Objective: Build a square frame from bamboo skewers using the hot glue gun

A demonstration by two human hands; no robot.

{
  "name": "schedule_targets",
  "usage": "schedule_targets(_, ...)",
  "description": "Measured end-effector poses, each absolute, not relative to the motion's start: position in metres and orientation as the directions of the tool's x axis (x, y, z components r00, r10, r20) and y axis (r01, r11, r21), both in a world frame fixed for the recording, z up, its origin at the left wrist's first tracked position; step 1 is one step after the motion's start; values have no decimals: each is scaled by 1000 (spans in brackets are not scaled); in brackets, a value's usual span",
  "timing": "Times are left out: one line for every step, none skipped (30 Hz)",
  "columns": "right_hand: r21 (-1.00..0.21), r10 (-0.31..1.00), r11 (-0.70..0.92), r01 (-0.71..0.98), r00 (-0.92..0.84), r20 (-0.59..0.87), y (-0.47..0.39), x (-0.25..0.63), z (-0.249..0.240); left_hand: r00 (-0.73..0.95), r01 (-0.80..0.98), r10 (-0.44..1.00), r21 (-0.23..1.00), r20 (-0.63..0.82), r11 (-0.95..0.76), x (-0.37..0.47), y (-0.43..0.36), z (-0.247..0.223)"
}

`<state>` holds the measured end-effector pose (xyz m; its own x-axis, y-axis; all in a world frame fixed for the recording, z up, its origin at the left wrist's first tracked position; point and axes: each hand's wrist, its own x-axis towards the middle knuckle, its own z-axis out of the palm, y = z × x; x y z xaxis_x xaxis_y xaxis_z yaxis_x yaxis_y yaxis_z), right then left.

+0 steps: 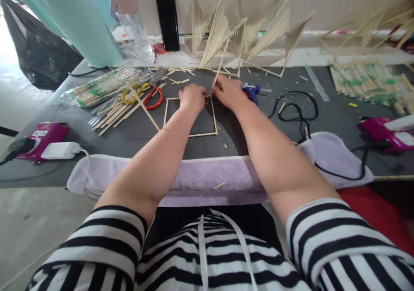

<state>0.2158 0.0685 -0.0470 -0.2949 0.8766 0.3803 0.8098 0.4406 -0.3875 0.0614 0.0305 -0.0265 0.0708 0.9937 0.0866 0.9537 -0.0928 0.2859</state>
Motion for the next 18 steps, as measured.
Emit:
schedule_targets(-388, 875, 443, 808, -295, 384, 69, 216, -47, 71, 953, 994, 289, 84, -92, 62, 30, -26)
schedule_targets(-388, 874, 444, 808, -294, 388, 69, 216, -48, 72, 952, 994, 292, 82, -93, 62, 30, -26)
schedule_targets(-386, 874, 443, 809, -294, 387, 69, 215, -47, 73, 951, 994, 295, 83, -94, 62, 30, -26)
schedule_targets(-382, 877, 437, 814, -292, 382, 69, 215, -47, 73, 950, 994, 297, 86, -96, 62, 30, -26)
schedule_targets(-375, 882, 428, 823, -289, 372, 68, 214, -45, 74, 950, 993, 297, 90, -98, 62, 30, -27)
schedule_targets(-365, 888, 417, 833, -286, 360, 66, 213, -44, 74, 951, 993, 295, 95, -99, 62, 31, -27)
schedule_targets(-352, 894, 405, 844, -283, 348, 64, 212, -42, 72, 951, 992, 293, 100, -98, 63, 31, -28)
schedule_targets(-338, 899, 394, 855, -281, 337, 62, 212, -40, 67, 949, 992, 300, 108, -97, 63, 32, -28)
schedule_targets(-323, 902, 386, 864, -281, 328, 60, 211, -37, 62, 944, 991, 315, 119, -97, 63, 32, -28)
schedule_targets(-309, 904, 382, 871, -282, 323, 58, 210, -35, 58, 937, 990, 334, 132, -99, 62, 32, -28)
schedule_targets(-299, 904, 381, 875, -284, 319, 56, 210, -33, 54, 929, 988, 355, 147, -103, 62, 31, -27)
schedule_targets(-292, 904, 382, 877, -288, 318, 54, 209, -31, 51, 921, 985, 374, 164, -110, 62, 30, -26)
schedule_targets(-287, 903, 383, 878, -290, 318, 53, 209, -30, 50, 914, 982, 388, 182, -118, 62, 29, -25)
schedule_targets(-282, 901, 386, 879, -293, 320, 51, 208, -29, 48, 910, 979, 396, 200, -126, 62, 28, -23)
schedule_targets(-276, 900, 386, 880, -295, 321, 50, 207, -28, 45, 906, 975, 403, 218, -132, 62, 27, -21)
schedule_targets(-270, 899, 387, 882, -296, 322, 49, 207, -27, 42, 903, 971, 407, 236, -138, 62, 26, -19)
schedule_targets(-265, 898, 387, 883, -296, 325, 47, 206, -26, 38, 901, 966, 409, 254, -143, 63, 24, -18)
schedule_targets(-259, 897, 387, 885, -296, 327, 46, 205, -26, 34, 901, 962, 408, 272, -147, 63, 23, -16)
